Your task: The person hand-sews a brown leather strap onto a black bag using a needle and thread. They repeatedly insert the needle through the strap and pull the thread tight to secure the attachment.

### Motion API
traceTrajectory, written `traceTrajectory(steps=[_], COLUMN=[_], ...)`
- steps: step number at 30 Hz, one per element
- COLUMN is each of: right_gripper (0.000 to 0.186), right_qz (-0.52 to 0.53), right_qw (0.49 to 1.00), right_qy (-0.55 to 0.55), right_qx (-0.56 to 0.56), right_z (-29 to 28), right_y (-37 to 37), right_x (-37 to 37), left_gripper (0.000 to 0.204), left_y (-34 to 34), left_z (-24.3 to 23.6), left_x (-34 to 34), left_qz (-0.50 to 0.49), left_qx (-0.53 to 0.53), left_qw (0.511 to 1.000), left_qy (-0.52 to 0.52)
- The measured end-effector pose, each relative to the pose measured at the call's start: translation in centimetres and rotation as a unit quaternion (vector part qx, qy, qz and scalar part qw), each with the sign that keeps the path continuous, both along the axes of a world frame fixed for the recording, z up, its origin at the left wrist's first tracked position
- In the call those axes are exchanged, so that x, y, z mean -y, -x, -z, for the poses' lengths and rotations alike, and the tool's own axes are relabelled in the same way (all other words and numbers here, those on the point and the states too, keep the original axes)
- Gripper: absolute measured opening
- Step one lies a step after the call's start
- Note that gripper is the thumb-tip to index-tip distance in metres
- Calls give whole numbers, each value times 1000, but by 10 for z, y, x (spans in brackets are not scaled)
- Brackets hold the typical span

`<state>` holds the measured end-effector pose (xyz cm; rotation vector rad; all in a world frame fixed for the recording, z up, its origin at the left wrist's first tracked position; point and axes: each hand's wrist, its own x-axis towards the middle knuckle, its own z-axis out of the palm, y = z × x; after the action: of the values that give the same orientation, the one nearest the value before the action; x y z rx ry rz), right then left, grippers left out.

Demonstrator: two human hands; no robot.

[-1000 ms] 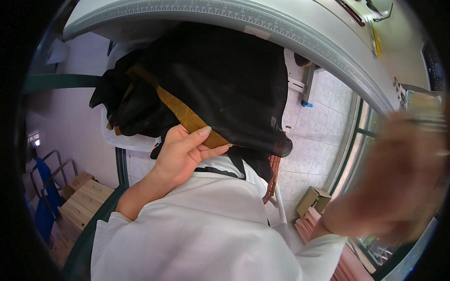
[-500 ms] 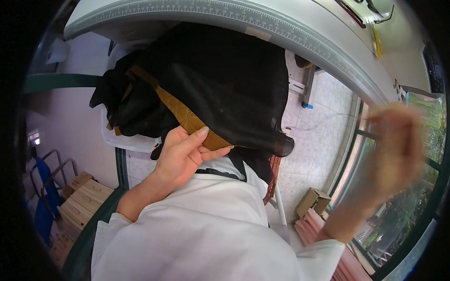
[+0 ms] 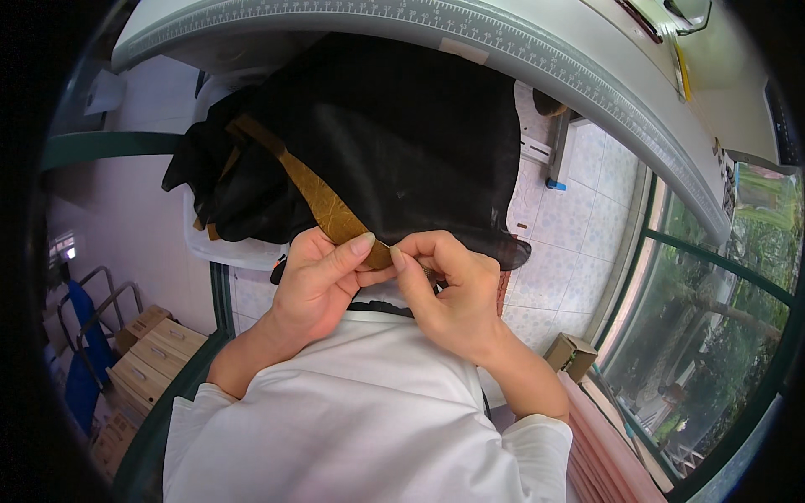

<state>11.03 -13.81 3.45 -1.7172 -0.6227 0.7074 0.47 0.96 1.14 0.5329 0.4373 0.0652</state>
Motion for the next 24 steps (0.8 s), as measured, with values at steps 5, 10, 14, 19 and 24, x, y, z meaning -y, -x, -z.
traceTrajectory(steps=[5,10,14,19,24], right_gripper=[5,4,4,4,4], right_qz=[-4,-3,-5,-7,-5], right_qw=[1000,1000,1000,1000,1000], right_qy=[11,14,17,15,10], right_qx=[-17,-22,-23,-15,-15], right_z=[-2,-3,-2,0,3], right_y=[-1,-1,-1,0,0], right_x=[0,0,0,-1,1], left_gripper=[28,27,26,25,24], left_y=[2,1,0,1,3], left_z=[2,3,0,1,6], left_x=[-1,0,0,-1,-1], left_qz=[9,1,-6,-5,1], left_qx=[2,-12,-18,-7,6], left_qw=[1000,1000,1000,1000,1000], left_qy=[-5,-6,-8,-2,-13])
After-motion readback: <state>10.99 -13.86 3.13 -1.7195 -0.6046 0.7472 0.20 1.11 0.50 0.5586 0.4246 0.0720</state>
